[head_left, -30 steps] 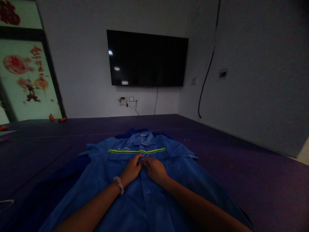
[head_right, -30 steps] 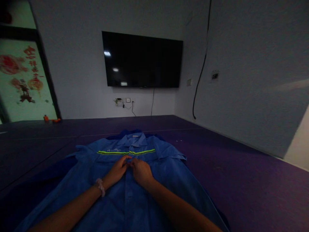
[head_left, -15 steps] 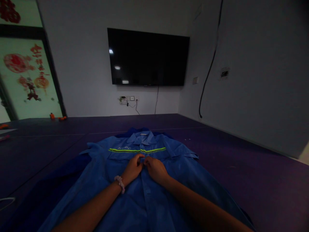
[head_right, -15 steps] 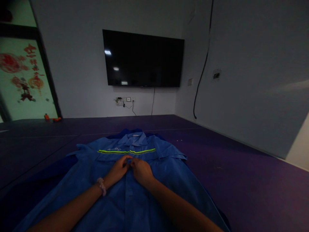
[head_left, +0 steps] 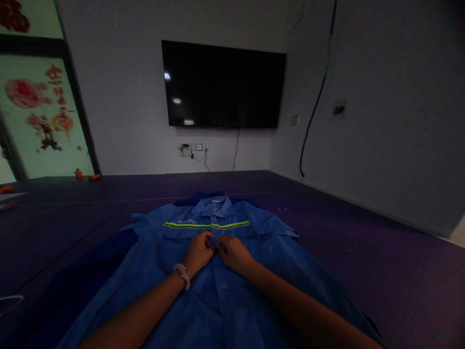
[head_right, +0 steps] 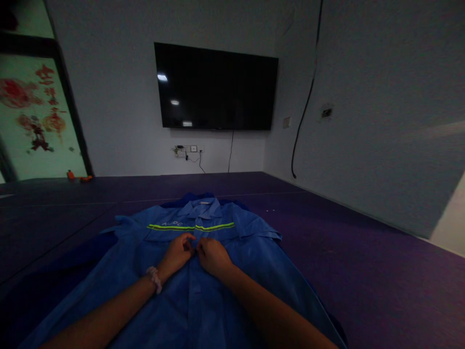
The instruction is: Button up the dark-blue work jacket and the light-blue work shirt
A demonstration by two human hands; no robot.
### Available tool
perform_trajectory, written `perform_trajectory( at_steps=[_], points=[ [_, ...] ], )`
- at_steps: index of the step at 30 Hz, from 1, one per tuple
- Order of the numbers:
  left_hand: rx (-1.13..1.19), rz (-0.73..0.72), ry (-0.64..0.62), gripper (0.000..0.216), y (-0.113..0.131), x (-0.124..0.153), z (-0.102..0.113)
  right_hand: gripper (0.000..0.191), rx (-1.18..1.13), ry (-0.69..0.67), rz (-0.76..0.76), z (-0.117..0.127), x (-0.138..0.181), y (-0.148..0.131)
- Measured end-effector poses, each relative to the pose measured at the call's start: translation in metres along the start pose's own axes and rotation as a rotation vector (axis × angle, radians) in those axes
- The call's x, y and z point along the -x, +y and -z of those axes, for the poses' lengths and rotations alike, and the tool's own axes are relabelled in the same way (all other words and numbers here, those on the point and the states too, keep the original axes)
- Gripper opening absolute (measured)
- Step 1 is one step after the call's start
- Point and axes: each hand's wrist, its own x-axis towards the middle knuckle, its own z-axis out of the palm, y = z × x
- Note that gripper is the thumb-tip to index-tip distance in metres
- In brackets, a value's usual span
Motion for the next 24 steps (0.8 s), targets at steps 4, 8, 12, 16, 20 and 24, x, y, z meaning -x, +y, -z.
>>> perform_trajectory(
  at_steps=[4, 8, 12, 16, 20, 24],
  points=[
    [-0.010, 0.012, -0.006, 0.029, 0.0017, 0.0005, 0.0008, 0.018, -0.003, -0.015, 0.010, 0.0008, -0.0005, 0.0008],
    [-0.011, 0.022, 0.003, 0.027, 0.0022, 0.0015, 0.0006, 0.017, 0.000, -0.007, 0.021, 0.0012, 0.0007, 0.0003],
    [-0.010, 0.038, 0.007, 0.028, 0.0018, 0.0010, 0.0011, 0.017, 0.012, -0.001, 0.007, 0.0019, 0.0020, -0.0015],
    [0.011, 0.049, -0.006, 0.030, 0.0012, 0.0004, 0.0026, 0.016, 0.011, 0.015, 0.006, 0.0024, 0.0027, -0.0026],
    [0.011, 0.034, -0.011, 0.028, 0.0006, 0.0003, 0.0032, 0.014, -0.040, 0.056, 0.012, 0.0004, 0.0015, 0.0000],
    [-0.008, 0.035, 0.001, 0.027, 0.0013, -0.0002, 0.0028, 0.015, -0.122, 0.061, -0.009, -0.0039, -0.0032, 0.0073]
  ],
)
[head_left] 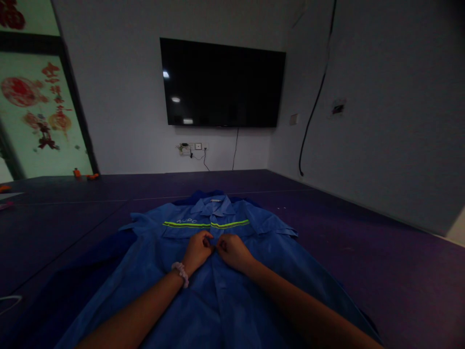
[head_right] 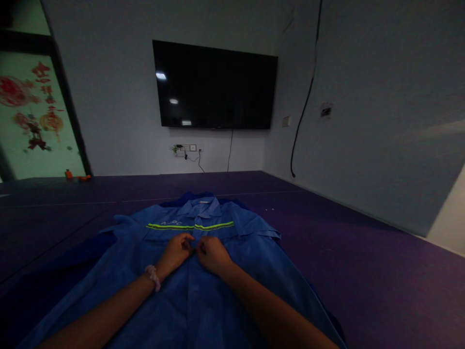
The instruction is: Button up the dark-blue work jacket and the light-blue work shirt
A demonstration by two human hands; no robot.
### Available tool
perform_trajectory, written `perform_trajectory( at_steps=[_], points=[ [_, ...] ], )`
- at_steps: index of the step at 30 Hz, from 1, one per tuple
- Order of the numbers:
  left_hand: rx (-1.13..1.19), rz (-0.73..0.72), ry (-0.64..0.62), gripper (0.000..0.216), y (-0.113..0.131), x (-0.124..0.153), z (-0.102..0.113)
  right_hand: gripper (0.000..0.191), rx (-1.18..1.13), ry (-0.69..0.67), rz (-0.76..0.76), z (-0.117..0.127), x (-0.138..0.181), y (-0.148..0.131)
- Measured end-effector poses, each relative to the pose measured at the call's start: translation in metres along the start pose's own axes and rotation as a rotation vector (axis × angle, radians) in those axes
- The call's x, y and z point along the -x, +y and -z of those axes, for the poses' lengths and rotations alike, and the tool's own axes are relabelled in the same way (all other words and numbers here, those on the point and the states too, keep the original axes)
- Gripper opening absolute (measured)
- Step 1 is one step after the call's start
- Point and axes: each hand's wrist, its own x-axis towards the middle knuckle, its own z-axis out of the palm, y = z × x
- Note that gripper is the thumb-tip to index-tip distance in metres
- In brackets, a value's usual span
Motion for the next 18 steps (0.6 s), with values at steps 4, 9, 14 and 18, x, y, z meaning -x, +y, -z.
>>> perform_trajectory(
  at_steps=[4, 9, 14, 18],
  points=[
    [-0.007, 0.009, -0.002, 0.026, 0.0017, -0.0003, 0.0003, 0.014, -0.027, -0.011, -0.032, -0.0019, -0.0052, 0.0080],
    [-0.007, -0.004, -0.019, 0.020, 0.0028, 0.0010, 0.0010, 0.012, 0.042, -0.002, -0.031, -0.0010, -0.0065, 0.0112],
    [-0.046, -0.008, -0.013, 0.018, 0.0043, 0.0013, 0.0018, 0.014, 0.052, -0.051, -0.040, 0.0025, -0.0060, 0.0093],
    [-0.067, -0.010, -0.024, 0.019, 0.0042, 0.0010, 0.0018, 0.013, 0.071, -0.076, -0.051, 0.0055, -0.0061, 0.0065]
  ],
)
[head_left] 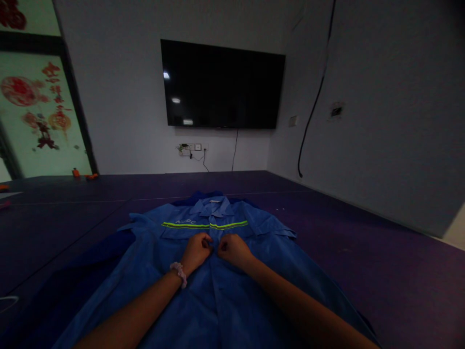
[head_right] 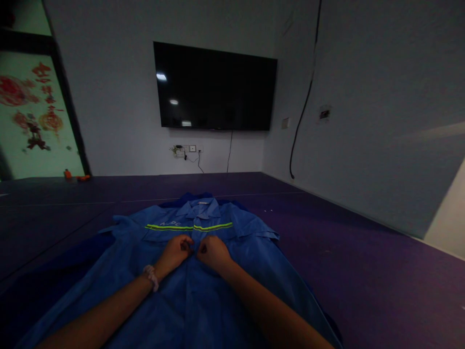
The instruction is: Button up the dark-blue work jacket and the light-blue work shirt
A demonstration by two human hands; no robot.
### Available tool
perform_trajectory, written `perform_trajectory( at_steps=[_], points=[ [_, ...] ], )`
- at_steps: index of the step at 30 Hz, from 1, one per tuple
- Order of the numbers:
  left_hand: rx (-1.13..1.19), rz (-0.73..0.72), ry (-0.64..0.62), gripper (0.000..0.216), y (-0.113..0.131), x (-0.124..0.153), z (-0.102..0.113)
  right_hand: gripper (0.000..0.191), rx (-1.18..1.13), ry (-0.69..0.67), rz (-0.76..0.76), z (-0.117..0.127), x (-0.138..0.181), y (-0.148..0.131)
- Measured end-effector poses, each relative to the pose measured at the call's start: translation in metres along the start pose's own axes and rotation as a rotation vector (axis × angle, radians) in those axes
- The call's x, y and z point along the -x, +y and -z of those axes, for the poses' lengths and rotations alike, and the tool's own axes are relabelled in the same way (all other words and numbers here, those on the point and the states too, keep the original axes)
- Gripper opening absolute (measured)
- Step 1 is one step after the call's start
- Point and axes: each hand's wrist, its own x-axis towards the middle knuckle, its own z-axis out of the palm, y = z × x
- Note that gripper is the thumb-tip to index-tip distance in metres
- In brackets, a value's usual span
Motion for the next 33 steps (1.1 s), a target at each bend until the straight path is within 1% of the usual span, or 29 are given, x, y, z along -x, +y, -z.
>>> perform_trajectory(
  at_steps=[3, 9, 12, 16, 28, 33],
  points=[
    [-0.013, -0.018, 0.004, 0.020, -0.002, 0.000, -0.001, 0.013, 0.027, 0.007, 0.003, 0.000, 0.002, -0.003],
    [0.014, -0.034, -0.007, 0.018, -0.005, -0.001, -0.001, 0.015, 0.078, 0.083, 0.007, 0.001, 0.012, -0.011],
    [0.044, -0.047, -0.020, 0.017, -0.007, 0.000, -0.001, 0.020, 0.096, 0.063, 0.035, 0.002, 0.015, -0.014],
    [0.069, -0.052, -0.037, 0.017, -0.009, 0.000, -0.001, 0.020, 0.136, 0.033, 0.083, 0.001, 0.015, -0.014],
    [0.029, -0.057, -0.016, 0.014, -0.004, 0.001, -0.001, 0.017, 0.106, 0.029, 0.025, 0.002, 0.014, -0.017],
    [0.053, -0.065, -0.020, 0.014, -0.003, 0.002, -0.001, 0.017, 0.093, 0.022, 0.047, 0.002, 0.014, -0.017]
  ],
)
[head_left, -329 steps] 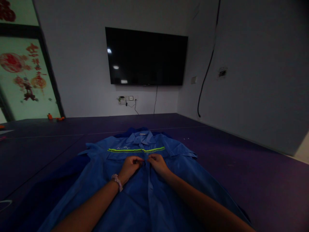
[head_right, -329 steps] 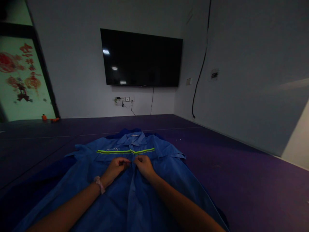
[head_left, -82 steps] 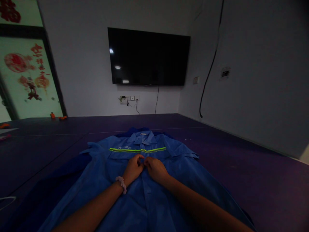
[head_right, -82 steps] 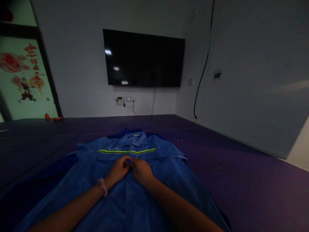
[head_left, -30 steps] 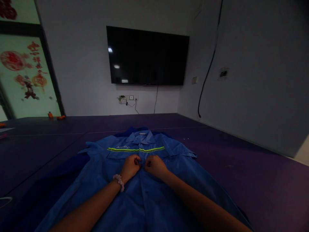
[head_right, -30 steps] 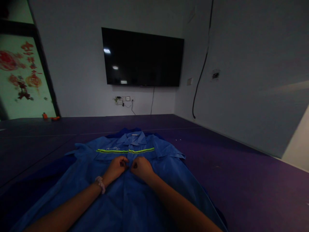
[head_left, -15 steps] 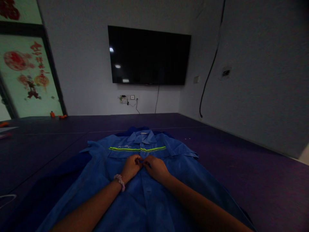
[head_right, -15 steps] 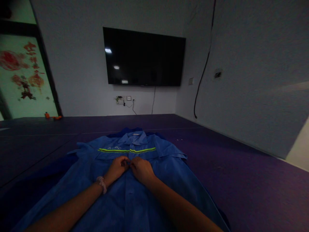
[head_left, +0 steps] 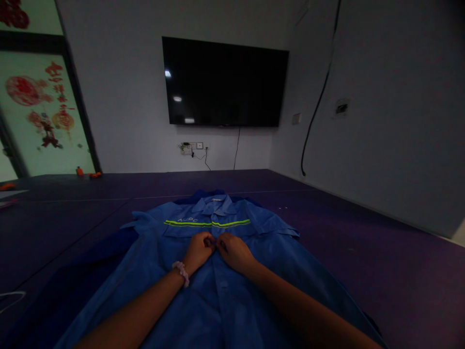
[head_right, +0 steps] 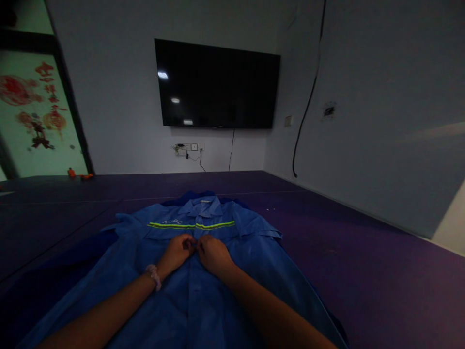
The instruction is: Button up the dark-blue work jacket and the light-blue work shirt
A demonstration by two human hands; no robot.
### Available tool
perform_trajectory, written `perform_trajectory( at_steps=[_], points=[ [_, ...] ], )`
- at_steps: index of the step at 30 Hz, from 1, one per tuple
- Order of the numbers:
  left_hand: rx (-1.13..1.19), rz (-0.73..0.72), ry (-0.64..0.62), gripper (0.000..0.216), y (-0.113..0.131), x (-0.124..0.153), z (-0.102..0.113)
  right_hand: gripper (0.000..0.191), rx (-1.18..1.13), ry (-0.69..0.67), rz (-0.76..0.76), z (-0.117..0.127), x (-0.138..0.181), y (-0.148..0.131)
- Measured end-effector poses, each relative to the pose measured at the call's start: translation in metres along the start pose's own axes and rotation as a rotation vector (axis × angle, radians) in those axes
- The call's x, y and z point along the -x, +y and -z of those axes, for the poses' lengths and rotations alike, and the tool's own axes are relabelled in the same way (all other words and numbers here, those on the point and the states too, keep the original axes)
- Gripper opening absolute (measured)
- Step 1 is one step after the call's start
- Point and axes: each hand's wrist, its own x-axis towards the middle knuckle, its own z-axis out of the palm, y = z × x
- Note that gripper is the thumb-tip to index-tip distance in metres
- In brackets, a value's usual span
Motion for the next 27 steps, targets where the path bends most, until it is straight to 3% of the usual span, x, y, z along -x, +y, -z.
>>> perform_trajectory(
  at_steps=[27],
  points=[
    [-0.017, -0.025, 0.002, 0.012, -0.0075, -0.0030, -0.0040, 0.013, -0.078, 0.071, 0.007, -0.0058, -0.0050, 0.0075]
  ],
)
